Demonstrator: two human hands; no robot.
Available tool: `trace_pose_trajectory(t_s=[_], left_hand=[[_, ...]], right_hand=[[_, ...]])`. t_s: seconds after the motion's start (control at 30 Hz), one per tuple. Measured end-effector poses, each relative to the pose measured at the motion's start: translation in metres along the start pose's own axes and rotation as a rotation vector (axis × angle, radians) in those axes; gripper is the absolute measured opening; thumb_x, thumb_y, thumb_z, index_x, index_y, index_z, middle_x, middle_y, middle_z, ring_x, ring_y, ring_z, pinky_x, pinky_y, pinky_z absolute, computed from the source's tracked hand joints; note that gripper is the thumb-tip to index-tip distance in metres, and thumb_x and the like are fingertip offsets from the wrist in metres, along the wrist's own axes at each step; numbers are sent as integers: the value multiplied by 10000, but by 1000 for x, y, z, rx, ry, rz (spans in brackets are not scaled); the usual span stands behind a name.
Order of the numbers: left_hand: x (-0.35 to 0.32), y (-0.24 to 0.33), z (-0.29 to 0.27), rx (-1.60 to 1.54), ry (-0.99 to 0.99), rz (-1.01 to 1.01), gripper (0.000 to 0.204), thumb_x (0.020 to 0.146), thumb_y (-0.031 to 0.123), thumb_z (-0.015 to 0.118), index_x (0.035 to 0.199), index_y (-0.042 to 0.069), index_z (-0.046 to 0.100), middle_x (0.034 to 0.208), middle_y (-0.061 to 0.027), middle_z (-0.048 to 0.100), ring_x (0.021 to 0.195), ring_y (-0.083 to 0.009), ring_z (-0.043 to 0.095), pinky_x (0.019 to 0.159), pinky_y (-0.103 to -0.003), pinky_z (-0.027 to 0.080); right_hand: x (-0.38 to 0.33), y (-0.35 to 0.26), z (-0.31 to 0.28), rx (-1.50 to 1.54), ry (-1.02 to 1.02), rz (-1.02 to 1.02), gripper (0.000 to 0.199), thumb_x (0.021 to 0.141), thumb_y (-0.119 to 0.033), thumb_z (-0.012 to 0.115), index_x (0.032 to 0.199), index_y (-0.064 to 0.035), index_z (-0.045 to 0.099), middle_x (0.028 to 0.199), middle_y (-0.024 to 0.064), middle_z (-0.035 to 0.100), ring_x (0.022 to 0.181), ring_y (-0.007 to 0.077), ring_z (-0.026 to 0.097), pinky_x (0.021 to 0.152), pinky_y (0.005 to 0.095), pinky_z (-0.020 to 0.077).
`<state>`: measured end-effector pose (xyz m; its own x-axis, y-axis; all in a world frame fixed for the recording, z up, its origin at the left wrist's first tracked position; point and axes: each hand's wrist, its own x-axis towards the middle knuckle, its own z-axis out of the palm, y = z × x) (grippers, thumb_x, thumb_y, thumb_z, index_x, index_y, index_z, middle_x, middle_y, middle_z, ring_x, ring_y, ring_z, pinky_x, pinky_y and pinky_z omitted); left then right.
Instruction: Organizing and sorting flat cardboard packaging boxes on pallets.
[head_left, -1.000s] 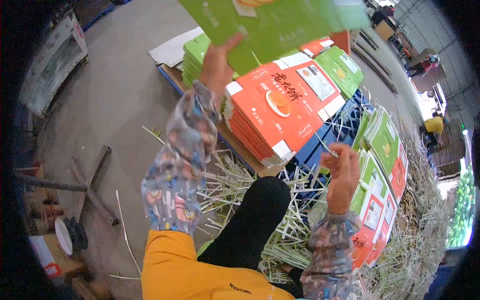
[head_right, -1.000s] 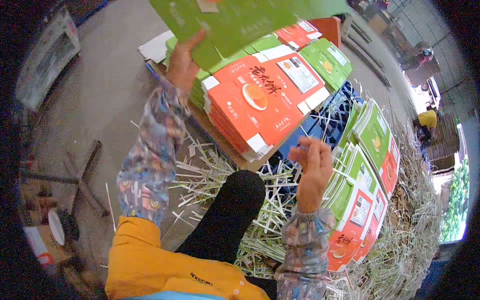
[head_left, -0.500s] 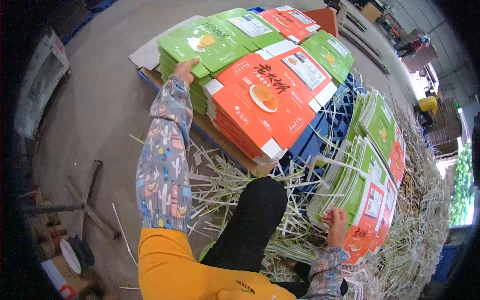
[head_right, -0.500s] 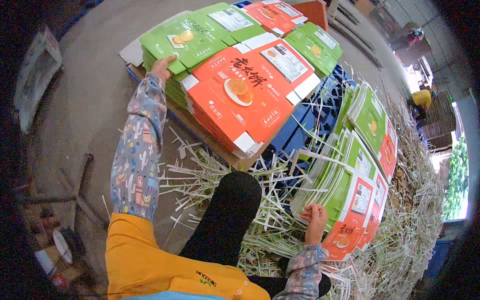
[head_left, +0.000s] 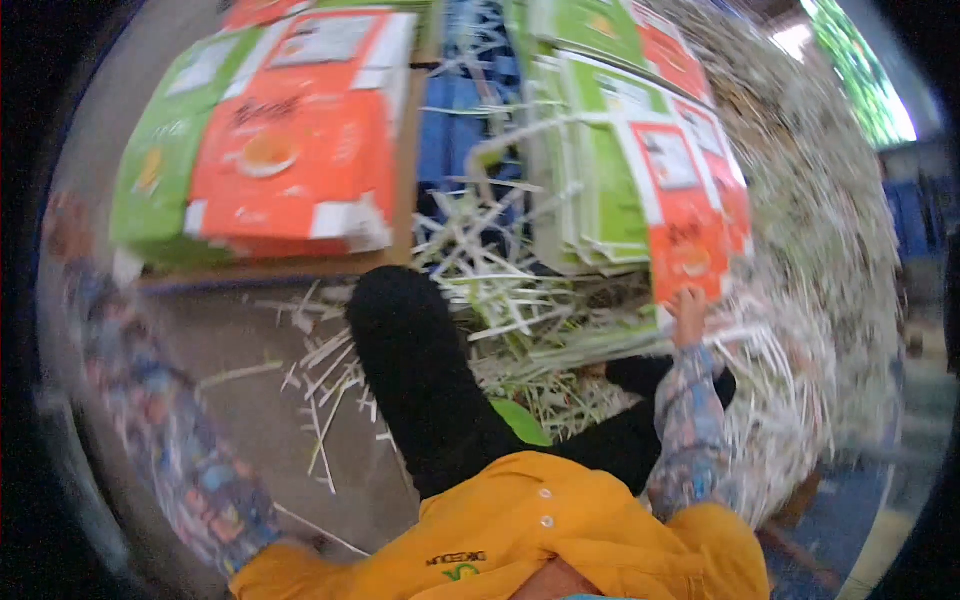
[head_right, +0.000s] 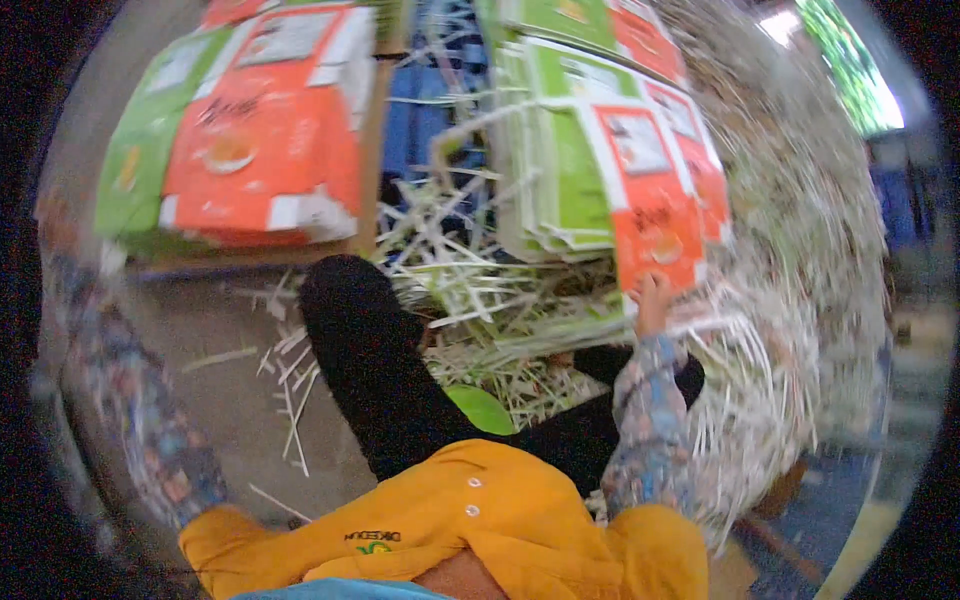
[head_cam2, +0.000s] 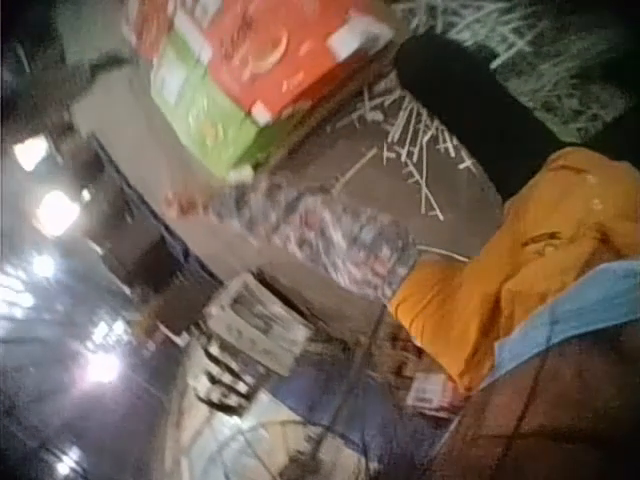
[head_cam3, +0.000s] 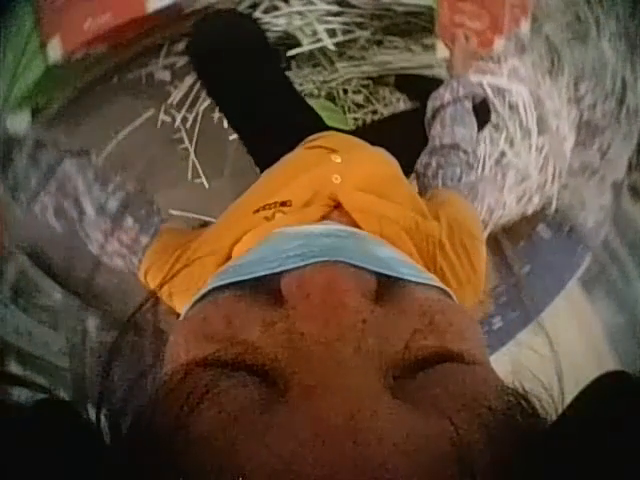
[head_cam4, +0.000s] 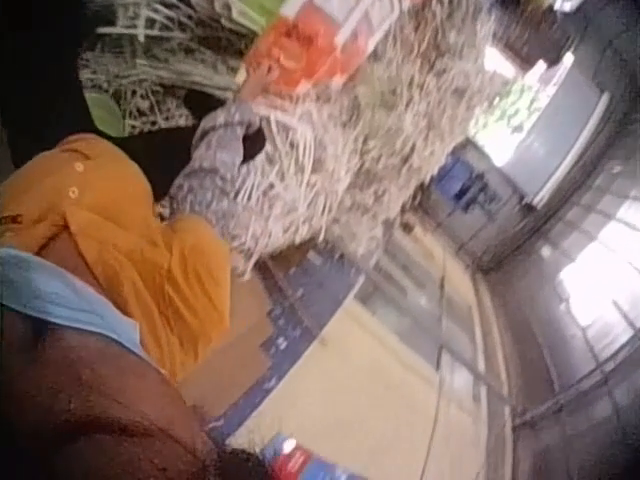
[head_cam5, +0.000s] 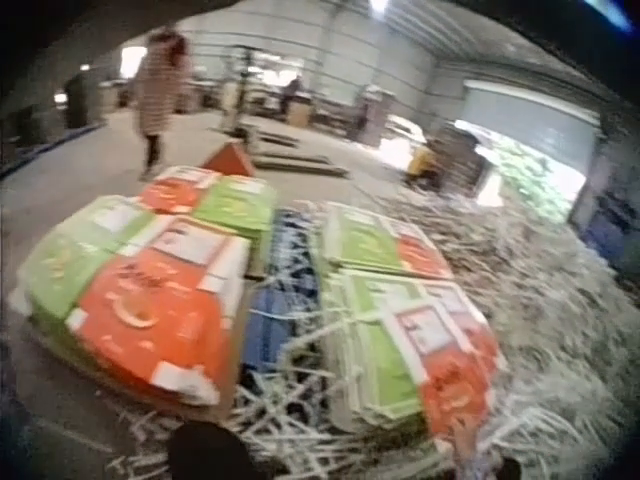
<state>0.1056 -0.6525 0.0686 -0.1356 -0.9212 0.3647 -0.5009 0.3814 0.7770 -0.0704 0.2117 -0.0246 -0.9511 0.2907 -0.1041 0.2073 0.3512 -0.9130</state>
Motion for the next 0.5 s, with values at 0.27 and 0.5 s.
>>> trace_pose_trajectory(t_s=[0.27,0.5], left_hand=[[-194,143,-5,-584,-637,164,237,834,113,478,1032,-8,530,932,-71,548,835,-141,534,765,-250,431],[-434,263,55,-581,-1357,218,339,758,234,544,986,-17,548,809,-85,583,734,-165,566,678,-277,442]], right_hand=[[51,103,-53,335,275,329,173,784,-183,544,748,-88,404,533,-27,381,387,89,382,310,213,282],[60,163,-40,291,640,-83,445,810,-358,493,1126,-50,433,1028,144,516,902,239,525,637,344,489]])
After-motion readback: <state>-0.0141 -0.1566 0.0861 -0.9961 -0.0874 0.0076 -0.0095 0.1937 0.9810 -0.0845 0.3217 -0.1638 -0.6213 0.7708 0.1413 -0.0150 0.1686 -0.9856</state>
